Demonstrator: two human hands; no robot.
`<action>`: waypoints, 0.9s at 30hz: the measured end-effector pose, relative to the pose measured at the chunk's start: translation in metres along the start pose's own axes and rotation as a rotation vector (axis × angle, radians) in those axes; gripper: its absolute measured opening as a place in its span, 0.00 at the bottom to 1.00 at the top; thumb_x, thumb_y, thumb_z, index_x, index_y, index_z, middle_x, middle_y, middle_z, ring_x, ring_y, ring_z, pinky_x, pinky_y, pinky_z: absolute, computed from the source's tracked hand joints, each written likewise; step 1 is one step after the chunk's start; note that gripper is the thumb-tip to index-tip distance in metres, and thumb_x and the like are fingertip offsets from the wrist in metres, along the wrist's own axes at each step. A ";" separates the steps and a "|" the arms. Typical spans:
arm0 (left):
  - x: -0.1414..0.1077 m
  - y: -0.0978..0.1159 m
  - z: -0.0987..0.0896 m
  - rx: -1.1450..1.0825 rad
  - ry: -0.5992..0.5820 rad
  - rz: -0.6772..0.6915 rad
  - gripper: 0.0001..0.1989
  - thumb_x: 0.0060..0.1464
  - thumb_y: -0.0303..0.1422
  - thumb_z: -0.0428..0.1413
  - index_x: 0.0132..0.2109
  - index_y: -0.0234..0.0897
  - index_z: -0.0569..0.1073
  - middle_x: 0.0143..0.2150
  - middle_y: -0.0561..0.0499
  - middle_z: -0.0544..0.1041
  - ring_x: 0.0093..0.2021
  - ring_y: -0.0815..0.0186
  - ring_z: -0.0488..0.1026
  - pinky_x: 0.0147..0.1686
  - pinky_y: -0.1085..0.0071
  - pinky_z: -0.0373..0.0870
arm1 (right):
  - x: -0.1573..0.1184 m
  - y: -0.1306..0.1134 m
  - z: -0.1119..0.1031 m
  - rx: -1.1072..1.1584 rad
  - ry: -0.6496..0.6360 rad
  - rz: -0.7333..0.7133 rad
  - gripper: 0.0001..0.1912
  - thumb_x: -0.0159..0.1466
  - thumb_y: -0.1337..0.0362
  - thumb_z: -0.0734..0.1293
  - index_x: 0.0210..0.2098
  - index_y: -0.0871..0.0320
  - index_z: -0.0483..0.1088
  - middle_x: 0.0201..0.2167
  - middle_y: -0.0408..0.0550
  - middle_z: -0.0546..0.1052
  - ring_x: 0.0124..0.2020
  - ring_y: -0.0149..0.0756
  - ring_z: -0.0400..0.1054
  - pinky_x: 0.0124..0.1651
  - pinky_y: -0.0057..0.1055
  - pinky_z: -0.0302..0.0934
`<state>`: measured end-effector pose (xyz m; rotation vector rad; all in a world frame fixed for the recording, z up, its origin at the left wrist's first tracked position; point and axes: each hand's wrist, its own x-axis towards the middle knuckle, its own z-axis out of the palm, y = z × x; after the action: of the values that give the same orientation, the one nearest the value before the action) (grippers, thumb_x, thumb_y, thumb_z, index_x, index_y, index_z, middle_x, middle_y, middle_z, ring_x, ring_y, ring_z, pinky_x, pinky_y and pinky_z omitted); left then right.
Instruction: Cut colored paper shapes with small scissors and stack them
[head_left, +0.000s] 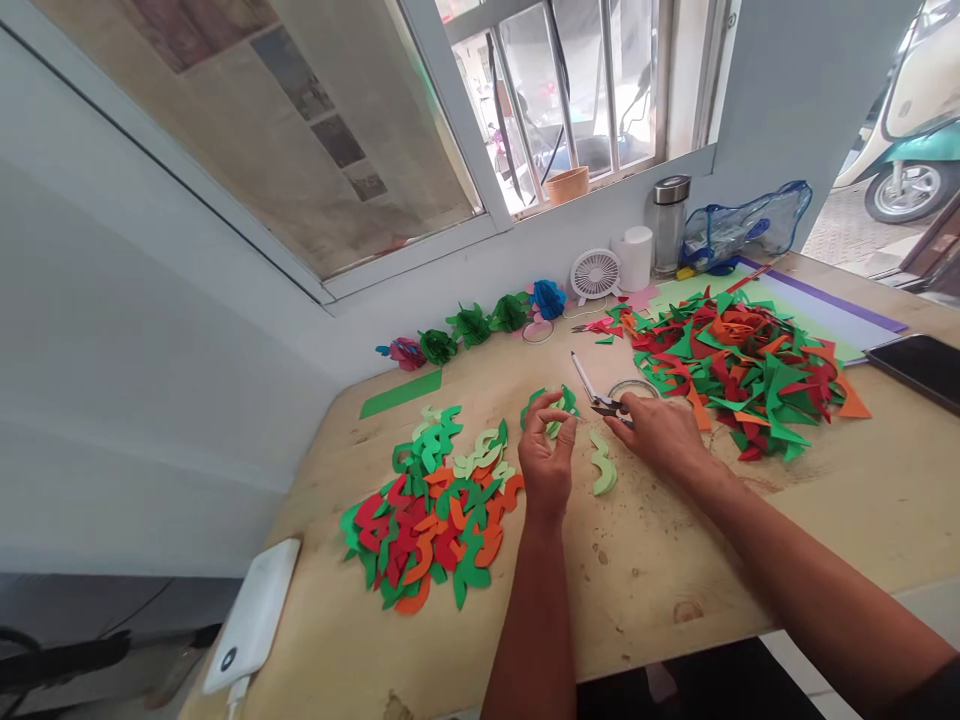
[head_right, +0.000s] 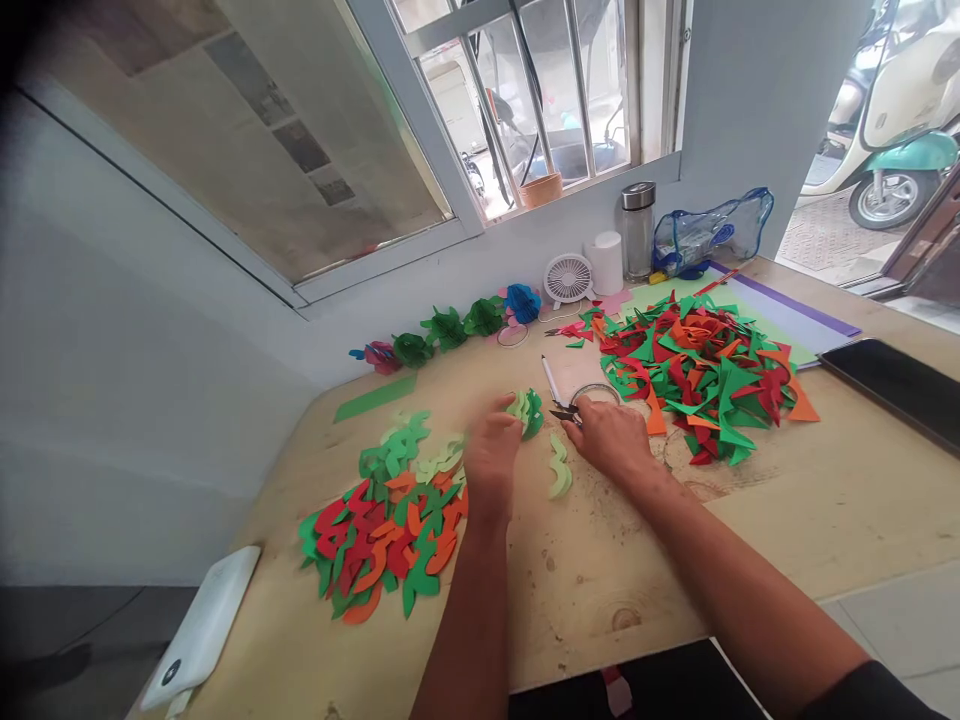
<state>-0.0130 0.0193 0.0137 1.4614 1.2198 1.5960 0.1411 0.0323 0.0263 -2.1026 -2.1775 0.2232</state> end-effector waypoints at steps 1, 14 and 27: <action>0.000 -0.001 0.000 -0.050 -0.009 -0.024 0.07 0.52 0.37 0.58 0.33 0.38 0.71 0.52 0.44 0.73 0.56 0.59 0.68 0.56 0.59 0.61 | 0.001 0.002 0.000 -0.009 -0.012 0.007 0.20 0.66 0.51 0.55 0.43 0.56 0.70 0.37 0.54 0.78 0.40 0.46 0.72 0.35 0.33 0.55; 0.000 -0.007 0.009 -0.334 0.009 -0.150 0.11 0.48 0.38 0.61 0.30 0.37 0.70 0.49 0.45 0.75 0.54 0.60 0.70 0.55 0.60 0.62 | 0.009 0.017 -0.002 -0.029 -0.092 0.080 0.18 0.65 0.55 0.56 0.41 0.57 0.73 0.38 0.58 0.78 0.39 0.47 0.73 0.33 0.34 0.58; -0.002 -0.001 0.011 -0.509 -0.035 -0.272 0.12 0.47 0.38 0.62 0.30 0.36 0.69 0.51 0.45 0.74 0.55 0.59 0.68 0.55 0.58 0.61 | 0.006 0.017 -0.007 0.589 0.119 -0.104 0.14 0.62 0.57 0.59 0.30 0.57 0.72 0.27 0.46 0.74 0.29 0.34 0.65 0.31 0.29 0.54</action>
<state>-0.0019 0.0199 0.0115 0.9529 0.8606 1.5382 0.1587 0.0389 0.0301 -1.6274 -1.8452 0.6232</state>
